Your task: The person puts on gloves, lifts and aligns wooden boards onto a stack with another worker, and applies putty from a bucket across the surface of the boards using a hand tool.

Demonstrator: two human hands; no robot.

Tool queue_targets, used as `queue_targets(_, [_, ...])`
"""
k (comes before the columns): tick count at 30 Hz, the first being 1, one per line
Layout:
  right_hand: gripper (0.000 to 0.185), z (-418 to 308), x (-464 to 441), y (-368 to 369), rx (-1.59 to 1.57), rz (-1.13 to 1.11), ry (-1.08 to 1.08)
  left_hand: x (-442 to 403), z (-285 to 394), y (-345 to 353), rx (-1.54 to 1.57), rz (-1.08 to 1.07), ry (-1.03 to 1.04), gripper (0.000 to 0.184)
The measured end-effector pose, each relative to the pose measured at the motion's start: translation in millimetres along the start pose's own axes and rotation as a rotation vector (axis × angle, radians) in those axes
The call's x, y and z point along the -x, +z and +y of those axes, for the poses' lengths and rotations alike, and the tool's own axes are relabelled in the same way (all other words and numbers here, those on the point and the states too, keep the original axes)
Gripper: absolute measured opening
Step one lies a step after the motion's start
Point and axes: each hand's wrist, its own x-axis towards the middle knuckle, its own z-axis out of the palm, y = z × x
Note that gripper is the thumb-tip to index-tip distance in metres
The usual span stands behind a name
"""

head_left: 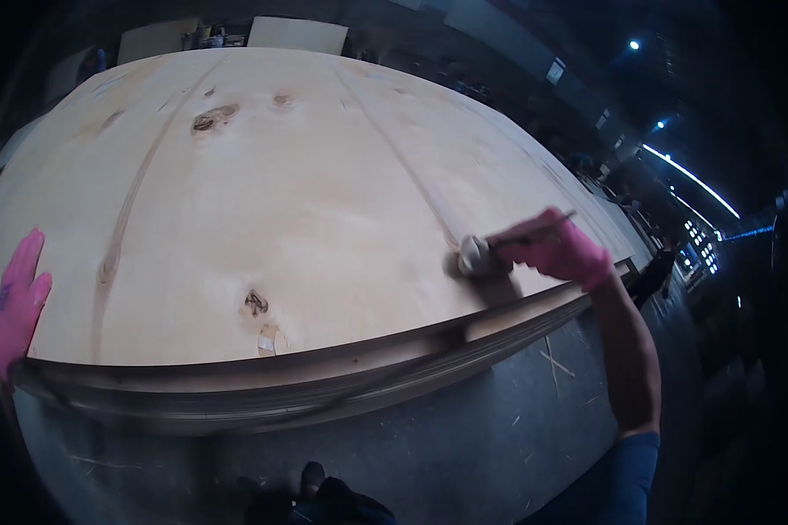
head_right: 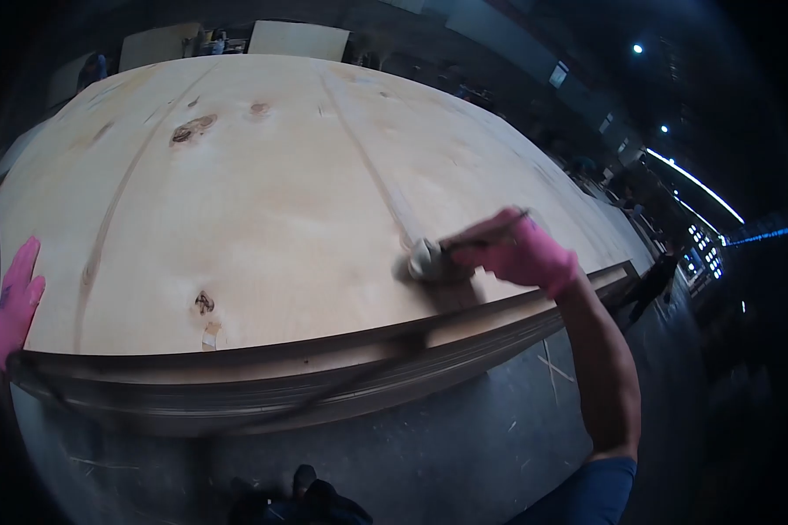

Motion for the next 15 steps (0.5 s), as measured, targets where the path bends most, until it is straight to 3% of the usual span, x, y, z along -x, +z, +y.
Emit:
queue_targets(1, [0.025, 2, 19, 4, -0.059, 0.000, -0.010, 4, 0, 2, 0.006, 0.023, 0.017, 0.056])
queue_targets(2, [0.025, 4, 32, 11, -0.126, 0.049, -0.196, 6, 0, 3, 0.014, 0.051, 0.029, 0.056])
queue_targets(4, [0.025, -31, 48, 20, -0.121, 0.069, 0.005, 5, 3, 1, -0.030, 0.020, 0.060, 0.059])
queue_targets(9, [0.024, -101, 42, 50, -0.175, 0.183, 0.076, -2, -19, 4, -0.177, 0.041, 0.400, 0.067])
queue_targets(13, [0.026, -179, 11, 74, -0.303, 0.113, 0.217, 4, -13, -28, -0.031, -0.054, 0.639, 0.072])
queue_targets(15, [0.026, -196, -29, 86, -0.480, 0.162, 0.060, -3, -29, -45, 0.080, -0.143, 0.702, 0.070])
